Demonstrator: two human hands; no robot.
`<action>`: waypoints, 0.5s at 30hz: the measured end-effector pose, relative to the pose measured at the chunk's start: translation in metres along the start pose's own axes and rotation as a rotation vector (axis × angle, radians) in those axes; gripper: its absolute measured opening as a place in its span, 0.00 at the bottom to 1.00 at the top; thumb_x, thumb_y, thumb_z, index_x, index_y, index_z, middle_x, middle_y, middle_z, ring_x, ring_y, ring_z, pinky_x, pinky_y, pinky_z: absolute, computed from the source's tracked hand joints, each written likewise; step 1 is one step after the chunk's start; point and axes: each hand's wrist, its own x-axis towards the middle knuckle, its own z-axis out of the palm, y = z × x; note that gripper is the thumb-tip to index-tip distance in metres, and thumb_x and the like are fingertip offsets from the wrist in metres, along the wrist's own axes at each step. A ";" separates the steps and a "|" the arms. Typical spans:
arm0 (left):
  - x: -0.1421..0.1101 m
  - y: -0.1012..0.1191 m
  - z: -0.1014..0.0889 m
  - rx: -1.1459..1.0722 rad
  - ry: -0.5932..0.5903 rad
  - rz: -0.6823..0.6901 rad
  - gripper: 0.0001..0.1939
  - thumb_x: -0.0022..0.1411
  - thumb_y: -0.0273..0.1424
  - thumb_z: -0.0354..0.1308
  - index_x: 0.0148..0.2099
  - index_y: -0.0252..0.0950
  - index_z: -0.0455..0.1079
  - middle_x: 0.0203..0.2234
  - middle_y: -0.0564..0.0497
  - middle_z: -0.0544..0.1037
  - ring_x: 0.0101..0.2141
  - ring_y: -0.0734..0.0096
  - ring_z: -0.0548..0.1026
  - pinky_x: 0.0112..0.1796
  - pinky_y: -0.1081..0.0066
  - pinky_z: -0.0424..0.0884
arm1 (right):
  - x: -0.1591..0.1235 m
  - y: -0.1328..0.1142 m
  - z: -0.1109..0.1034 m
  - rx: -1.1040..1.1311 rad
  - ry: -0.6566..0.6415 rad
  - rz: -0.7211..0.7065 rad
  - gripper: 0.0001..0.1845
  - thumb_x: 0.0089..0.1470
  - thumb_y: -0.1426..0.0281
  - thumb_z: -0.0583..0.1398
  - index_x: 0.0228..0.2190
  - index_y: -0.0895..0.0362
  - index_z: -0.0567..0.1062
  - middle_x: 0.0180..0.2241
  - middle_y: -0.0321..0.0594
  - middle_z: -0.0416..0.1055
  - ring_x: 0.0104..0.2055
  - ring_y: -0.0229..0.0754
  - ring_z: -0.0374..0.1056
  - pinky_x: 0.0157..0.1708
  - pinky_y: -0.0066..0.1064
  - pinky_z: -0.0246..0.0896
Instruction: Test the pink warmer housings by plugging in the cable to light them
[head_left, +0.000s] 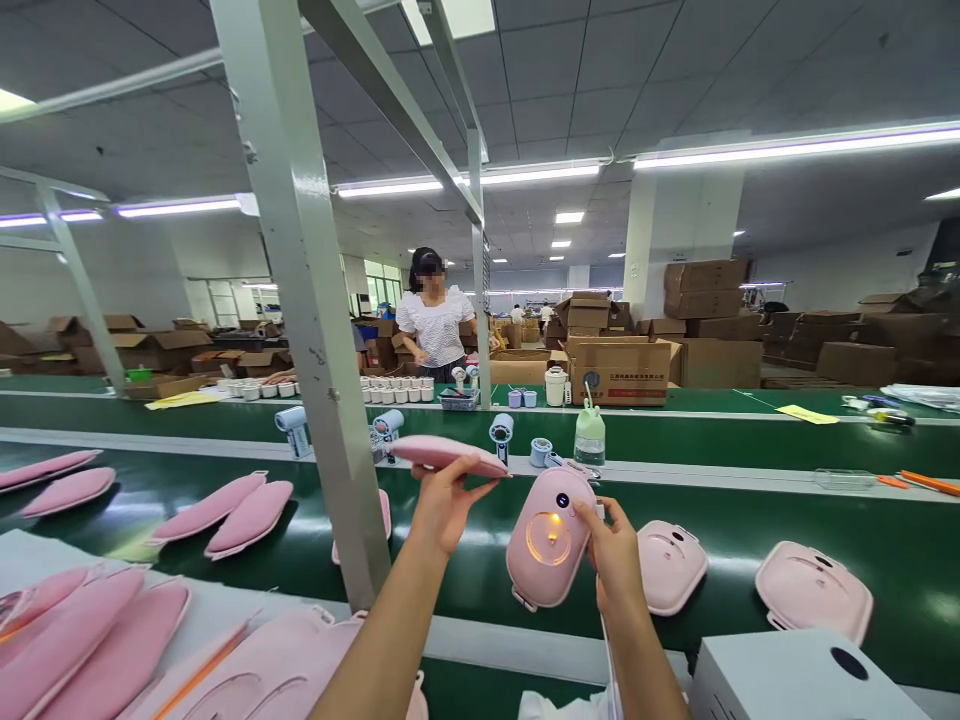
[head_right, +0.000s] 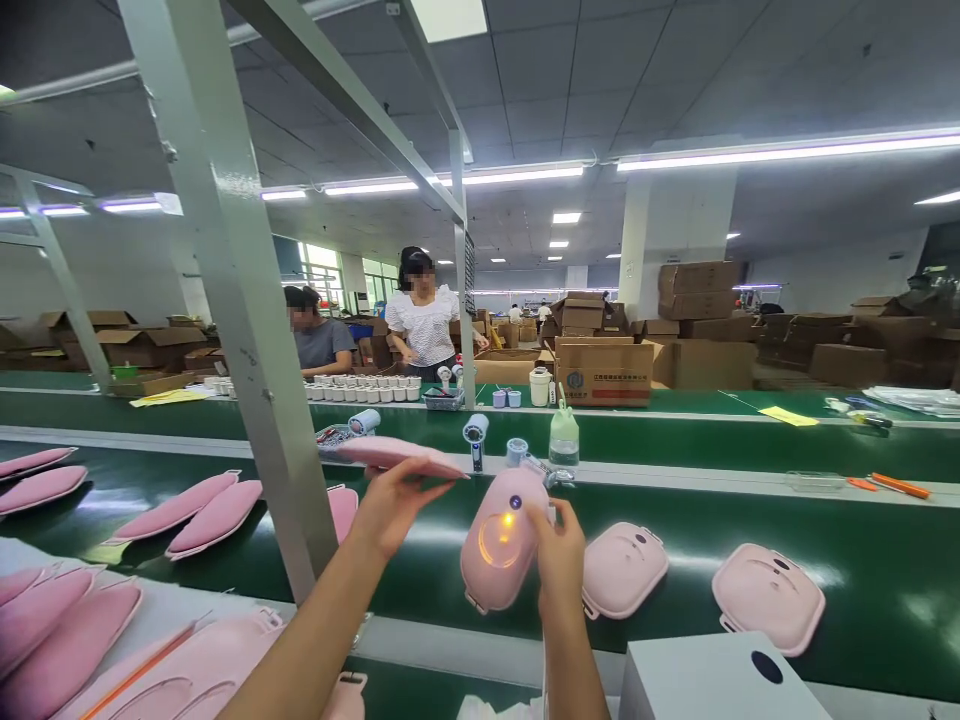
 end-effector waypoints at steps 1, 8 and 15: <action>-0.014 0.004 -0.003 -0.075 -0.025 -0.052 0.19 0.64 0.23 0.56 0.57 0.34 0.63 0.47 0.44 0.74 0.44 0.61 0.76 0.40 0.57 0.78 | 0.002 0.004 -0.002 -0.007 0.010 0.006 0.19 0.41 0.58 0.70 0.29 0.58 0.72 0.20 0.30 0.70 0.19 0.37 0.65 0.18 0.25 0.56; -0.080 -0.023 -0.035 -0.355 0.132 -0.233 0.19 0.65 0.26 0.53 0.58 0.38 0.59 0.41 0.42 0.77 0.36 0.56 0.81 0.34 0.53 0.80 | 0.017 0.032 -0.018 -0.066 0.086 0.081 0.10 0.62 0.66 0.59 0.39 0.61 0.73 0.33 0.36 0.72 0.27 0.36 0.69 0.26 0.29 0.68; -0.090 -0.030 -0.044 -0.477 0.229 -0.220 0.18 0.61 0.18 0.56 0.50 0.43 0.69 0.44 0.50 0.78 0.34 0.68 0.81 0.29 0.71 0.81 | 0.023 0.044 -0.018 -0.077 0.060 0.023 0.11 0.62 0.66 0.59 0.43 0.60 0.73 0.38 0.39 0.73 0.32 0.39 0.72 0.30 0.32 0.71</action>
